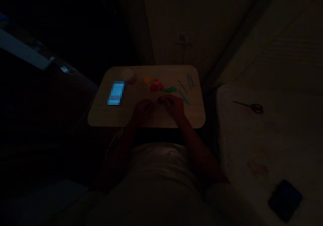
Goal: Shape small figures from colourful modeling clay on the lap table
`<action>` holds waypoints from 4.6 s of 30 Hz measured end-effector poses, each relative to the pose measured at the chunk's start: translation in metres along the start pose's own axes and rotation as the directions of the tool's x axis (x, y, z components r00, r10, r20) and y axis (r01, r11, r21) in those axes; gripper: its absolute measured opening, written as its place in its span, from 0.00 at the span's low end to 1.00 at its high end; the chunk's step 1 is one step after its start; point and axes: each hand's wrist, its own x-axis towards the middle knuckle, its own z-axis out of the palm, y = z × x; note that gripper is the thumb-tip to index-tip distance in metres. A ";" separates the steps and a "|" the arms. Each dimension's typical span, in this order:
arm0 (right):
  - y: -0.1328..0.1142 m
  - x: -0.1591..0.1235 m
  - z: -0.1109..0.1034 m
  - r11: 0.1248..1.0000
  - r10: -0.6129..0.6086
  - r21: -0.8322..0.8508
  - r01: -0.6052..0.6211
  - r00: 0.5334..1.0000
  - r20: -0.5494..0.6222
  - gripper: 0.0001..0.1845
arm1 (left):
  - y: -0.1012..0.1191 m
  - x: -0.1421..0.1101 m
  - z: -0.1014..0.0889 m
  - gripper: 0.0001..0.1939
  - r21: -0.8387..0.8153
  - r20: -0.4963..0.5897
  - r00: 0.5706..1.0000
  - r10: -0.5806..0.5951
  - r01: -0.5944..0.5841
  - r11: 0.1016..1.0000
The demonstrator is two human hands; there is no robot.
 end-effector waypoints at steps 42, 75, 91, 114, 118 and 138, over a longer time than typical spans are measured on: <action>0.004 0.001 -0.001 0.998 -0.058 -0.033 0.058 0.998 0.002 0.21 | 0.000 0.001 0.000 0.10 0.005 -0.024 0.999 0.034 -0.034 0.999; -0.001 0.001 0.000 0.999 -0.054 0.007 0.053 0.998 0.026 0.15 | 0.002 0.000 -0.001 0.11 0.008 -0.022 1.000 0.018 -0.018 1.000; 0.005 0.004 -0.002 0.983 -0.166 -0.079 0.163 0.985 -0.038 0.12 | 0.001 0.001 -0.002 0.11 0.025 -0.001 1.000 -0.009 0.009 1.000; 0.008 0.004 0.000 0.994 -0.073 -0.075 0.074 0.997 0.014 0.12 | 0.004 0.000 -0.003 0.12 0.019 -0.017 1.000 0.005 -0.005 1.000; 0.007 0.004 0.001 0.996 -0.032 -0.082 0.034 0.999 0.028 0.10 | 0.002 0.000 -0.003 0.12 0.023 -0.015 1.000 0.012 -0.012 1.000; 0.012 0.005 -0.002 0.988 -0.100 -0.108 0.108 0.992 0.071 0.19 | 0.001 0.000 -0.002 0.11 0.021 -0.018 1.000 -0.003 0.003 1.000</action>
